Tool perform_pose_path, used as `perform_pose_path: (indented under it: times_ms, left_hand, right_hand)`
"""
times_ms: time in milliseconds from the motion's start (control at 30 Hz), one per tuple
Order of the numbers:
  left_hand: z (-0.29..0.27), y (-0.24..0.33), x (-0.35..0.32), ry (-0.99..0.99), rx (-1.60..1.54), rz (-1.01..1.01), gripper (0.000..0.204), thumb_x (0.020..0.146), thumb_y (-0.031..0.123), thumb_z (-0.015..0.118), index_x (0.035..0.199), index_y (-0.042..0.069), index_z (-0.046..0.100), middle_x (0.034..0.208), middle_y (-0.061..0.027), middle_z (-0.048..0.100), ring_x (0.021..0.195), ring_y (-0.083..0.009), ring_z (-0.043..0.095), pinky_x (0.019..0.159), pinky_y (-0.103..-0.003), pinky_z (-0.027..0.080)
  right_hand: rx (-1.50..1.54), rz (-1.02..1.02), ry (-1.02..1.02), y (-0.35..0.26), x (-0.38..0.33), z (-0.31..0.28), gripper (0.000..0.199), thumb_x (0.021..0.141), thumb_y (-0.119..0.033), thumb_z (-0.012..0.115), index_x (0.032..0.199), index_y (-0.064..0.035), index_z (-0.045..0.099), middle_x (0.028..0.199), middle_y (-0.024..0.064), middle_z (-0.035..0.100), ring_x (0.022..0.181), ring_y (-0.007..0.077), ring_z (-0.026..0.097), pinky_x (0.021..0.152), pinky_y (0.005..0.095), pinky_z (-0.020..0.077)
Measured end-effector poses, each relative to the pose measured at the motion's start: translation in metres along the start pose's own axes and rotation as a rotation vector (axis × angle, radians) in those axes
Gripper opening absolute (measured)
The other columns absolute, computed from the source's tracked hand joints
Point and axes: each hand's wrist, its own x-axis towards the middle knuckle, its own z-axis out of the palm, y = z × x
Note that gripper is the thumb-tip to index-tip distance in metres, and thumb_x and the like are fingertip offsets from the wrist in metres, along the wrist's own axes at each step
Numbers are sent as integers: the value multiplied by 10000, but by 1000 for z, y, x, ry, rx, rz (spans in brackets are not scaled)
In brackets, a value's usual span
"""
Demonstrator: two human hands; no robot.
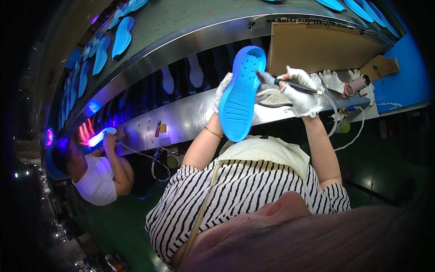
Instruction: The person cleans a blue shoe sole using a small brush tool, applying a liquid from a container and wiping the surface.
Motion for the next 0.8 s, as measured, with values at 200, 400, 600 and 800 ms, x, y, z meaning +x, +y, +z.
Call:
perform_pose_path:
  times_ms: [200, 400, 600, 800]
  left_hand:
    - [24, -31, 15, -125, 209, -25, 754, 914, 568, 467, 1419, 29, 314, 1337, -205, 486, 1170, -321, 548, 967, -470, 483]
    - [15, -25, 17, 47, 270, 89, 793, 868, 671, 425, 1404, 91, 351, 1284, -149, 523, 1085, -293, 579, 935, -432, 500]
    - [28, -27, 24, -60, 263, 134, 859, 860, 709, 383, 1381, 26, 363, 1271, -192, 523, 1111, -322, 562, 975, -454, 466]
    - [22, -15, 23, -17, 213, 160, 919, 846, 761, 307, 1403, 31, 347, 1296, -225, 508, 1156, -371, 527, 997, -514, 432]
  right_hand:
    - [-207, -200, 124, -14, 16, 19, 198, 804, 29, 672, 985, -3, 596, 909, 67, 650, 812, 106, 640, 753, 250, 528]
    - [-45, -88, -77, -31, -1, 23, 226, 792, 51, 644, 998, -12, 575, 944, 75, 635, 757, 98, 608, 703, 254, 518]
    - [-278, -282, -139, -21, -6, 33, 246, 702, 30, 692, 935, -20, 629, 850, 98, 616, 728, 164, 622, 672, 283, 509]
    - [-366, -252, -152, -30, -12, 35, 209, 691, -13, 700, 886, -50, 635, 830, 92, 619, 738, 206, 624, 699, 297, 510]
